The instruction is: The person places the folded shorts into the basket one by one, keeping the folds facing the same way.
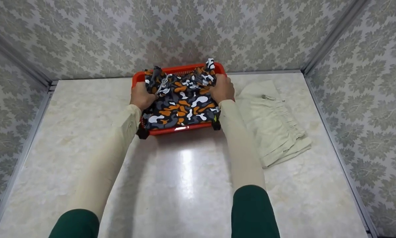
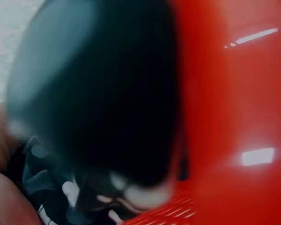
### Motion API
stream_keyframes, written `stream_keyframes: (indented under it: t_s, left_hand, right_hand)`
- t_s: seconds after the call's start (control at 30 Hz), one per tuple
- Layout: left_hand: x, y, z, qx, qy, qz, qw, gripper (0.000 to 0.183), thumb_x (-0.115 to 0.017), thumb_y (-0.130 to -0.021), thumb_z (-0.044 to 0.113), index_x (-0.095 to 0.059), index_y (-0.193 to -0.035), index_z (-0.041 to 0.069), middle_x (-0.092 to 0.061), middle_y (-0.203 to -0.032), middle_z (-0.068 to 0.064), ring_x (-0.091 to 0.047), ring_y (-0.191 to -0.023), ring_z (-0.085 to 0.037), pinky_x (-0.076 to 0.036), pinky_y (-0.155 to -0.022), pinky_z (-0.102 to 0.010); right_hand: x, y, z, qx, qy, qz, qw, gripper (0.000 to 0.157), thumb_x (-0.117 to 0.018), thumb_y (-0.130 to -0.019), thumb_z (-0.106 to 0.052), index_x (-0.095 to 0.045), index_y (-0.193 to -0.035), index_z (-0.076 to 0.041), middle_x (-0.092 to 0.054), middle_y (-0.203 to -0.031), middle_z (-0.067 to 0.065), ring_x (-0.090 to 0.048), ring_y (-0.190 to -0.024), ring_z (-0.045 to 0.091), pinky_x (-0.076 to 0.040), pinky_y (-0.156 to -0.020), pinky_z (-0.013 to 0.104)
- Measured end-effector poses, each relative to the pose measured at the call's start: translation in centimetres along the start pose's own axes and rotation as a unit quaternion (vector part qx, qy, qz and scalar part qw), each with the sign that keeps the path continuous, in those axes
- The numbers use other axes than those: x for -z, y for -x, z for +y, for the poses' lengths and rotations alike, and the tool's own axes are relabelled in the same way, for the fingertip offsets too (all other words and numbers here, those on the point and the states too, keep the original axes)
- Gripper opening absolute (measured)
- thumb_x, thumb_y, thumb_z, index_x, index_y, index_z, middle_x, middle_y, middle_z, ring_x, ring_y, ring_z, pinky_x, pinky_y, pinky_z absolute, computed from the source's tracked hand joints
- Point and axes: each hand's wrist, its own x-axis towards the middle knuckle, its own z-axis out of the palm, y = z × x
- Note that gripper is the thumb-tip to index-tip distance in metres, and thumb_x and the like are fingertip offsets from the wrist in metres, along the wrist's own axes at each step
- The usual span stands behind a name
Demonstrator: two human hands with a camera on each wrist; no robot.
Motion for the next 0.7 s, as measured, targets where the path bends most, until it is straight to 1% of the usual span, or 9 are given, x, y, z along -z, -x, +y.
stream_keyframes:
  t_s: [0.07, 0.17, 0.23, 0.3, 0.37, 0.47, 0.57, 0.63, 0.7]
  left_hand:
    - [-0.3, 0.1, 0.1, -0.007, -0.035, 0.004, 0.9994, 0.023, -0.069, -0.088, 0.009, -0.061, -0.11, 0.004, -0.067, -0.1, -0.012, -0.062, -0.089, -0.029, -0.049, -0.079, -0.041]
    - [-0.5, 1.0, 0.5, -0.035, -0.093, 0.02, 0.9949, 0.049, -0.071, -0.088, 0.009, -0.051, -0.133, 0.004, -0.063, -0.118, -0.018, -0.061, -0.108, -0.037, -0.05, -0.092, -0.046]
    - [-0.4, 2.4, 0.9, -0.081, -0.136, 0.036, 0.9868, 0.071, -0.073, -0.09, 0.014, -0.037, -0.15, 0.005, -0.051, -0.139, -0.023, -0.047, -0.131, -0.043, -0.043, -0.107, -0.049]
    - [-0.3, 4.1, 1.3, -0.129, -0.186, 0.027, 0.9736, 0.082, -0.07, -0.095, 0.024, -0.023, -0.16, 0.01, -0.03, -0.157, -0.025, -0.024, -0.146, -0.047, -0.029, -0.117, -0.052]
    - [-0.4, 5.6, 1.3, -0.163, -0.24, -0.018, 0.9569, 0.078, -0.059, -0.101, 0.04, -0.018, -0.164, 0.019, -0.007, -0.166, -0.023, 0.001, -0.15, -0.05, -0.012, -0.122, -0.055]
    - [-1.1, 6.7, 1.2, -0.153, -0.29, -0.156, 0.9319, 0.067, -0.033, -0.104, 0.061, -0.012, -0.163, 0.038, 0.011, -0.168, -0.017, 0.015, -0.148, -0.051, 0.001, -0.121, -0.057]
    - [-1.9, 6.5, 0.8, -0.099, -0.292, -0.267, 0.9128, 0.066, -0.019, -0.101, 0.07, -0.004, -0.161, 0.046, 0.016, -0.167, -0.014, 0.017, -0.146, -0.053, 0.006, -0.12, -0.057]
    - [-2.4, 5.9, 0.5, -0.062, -0.287, -0.311, 0.9037, 0.071, -0.019, -0.098, 0.076, 0.0, -0.16, 0.047, 0.018, -0.167, -0.013, 0.017, -0.146, -0.053, 0.006, -0.12, -0.059]
    - [-2.9, 5.4, 0.1, -0.035, -0.281, -0.337, 0.8979, 0.076, -0.022, -0.096, 0.079, 0.001, -0.16, 0.047, 0.021, -0.166, -0.012, 0.015, -0.146, -0.055, 0.004, -0.119, -0.062]
  right_hand:
    - [-0.3, 0.0, -0.1, 0.005, 0.031, 0.004, 1.0, 0.037, -0.072, -0.092, -0.013, -0.065, -0.126, 0.0, -0.068, -0.121, 0.022, -0.064, -0.11, 0.039, -0.049, -0.095, 0.051]
    - [-0.2, 0.7, -0.6, 0.037, 0.084, 0.03, 0.995, 0.041, -0.07, -0.095, -0.019, -0.06, -0.129, 0.002, -0.065, -0.122, 0.025, -0.062, -0.111, 0.044, -0.05, -0.093, 0.055]
    - [0.1, 1.6, -1.1, 0.084, 0.109, 0.052, 0.989, 0.054, -0.07, -0.096, -0.026, -0.052, -0.139, 0.001, -0.057, -0.134, 0.026, -0.052, -0.125, 0.045, -0.043, -0.104, 0.056]
    - [0.2, 3.0, -1.5, 0.132, 0.125, 0.05, 0.982, 0.069, -0.066, -0.098, -0.039, -0.04, -0.151, -0.003, -0.04, -0.152, 0.026, -0.03, -0.144, 0.046, -0.025, -0.116, 0.059]
    - [-0.2, 4.3, -1.6, 0.16, 0.136, -0.007, 0.978, 0.084, -0.061, -0.097, -0.055, -0.025, -0.161, -0.014, -0.015, -0.165, 0.024, -0.001, -0.152, 0.046, -0.004, -0.119, 0.063]
    - [-1.0, 6.0, -1.2, 0.131, 0.149, -0.155, 0.968, 0.092, -0.048, -0.093, -0.074, -0.011, -0.164, -0.029, 0.012, -0.166, 0.022, 0.023, -0.147, 0.048, 0.015, -0.114, 0.065]
    - [-1.9, 6.2, -0.8, 0.087, 0.169, -0.255, 0.948, 0.093, -0.041, -0.091, -0.08, -0.007, -0.164, -0.035, 0.021, -0.163, 0.025, 0.026, -0.142, 0.054, 0.019, -0.112, 0.065]
    - [-2.4, 5.8, -0.8, 0.068, 0.182, -0.295, 0.936, 0.091, -0.04, -0.092, -0.08, -0.004, -0.163, -0.036, 0.023, -0.162, 0.026, 0.025, -0.142, 0.056, 0.019, -0.113, 0.064]
    - [-2.9, 5.3, -0.8, 0.056, 0.199, -0.333, 0.92, 0.091, -0.041, -0.092, -0.078, 0.0, -0.163, -0.037, 0.024, -0.162, 0.024, 0.025, -0.142, 0.055, 0.015, -0.114, 0.065]
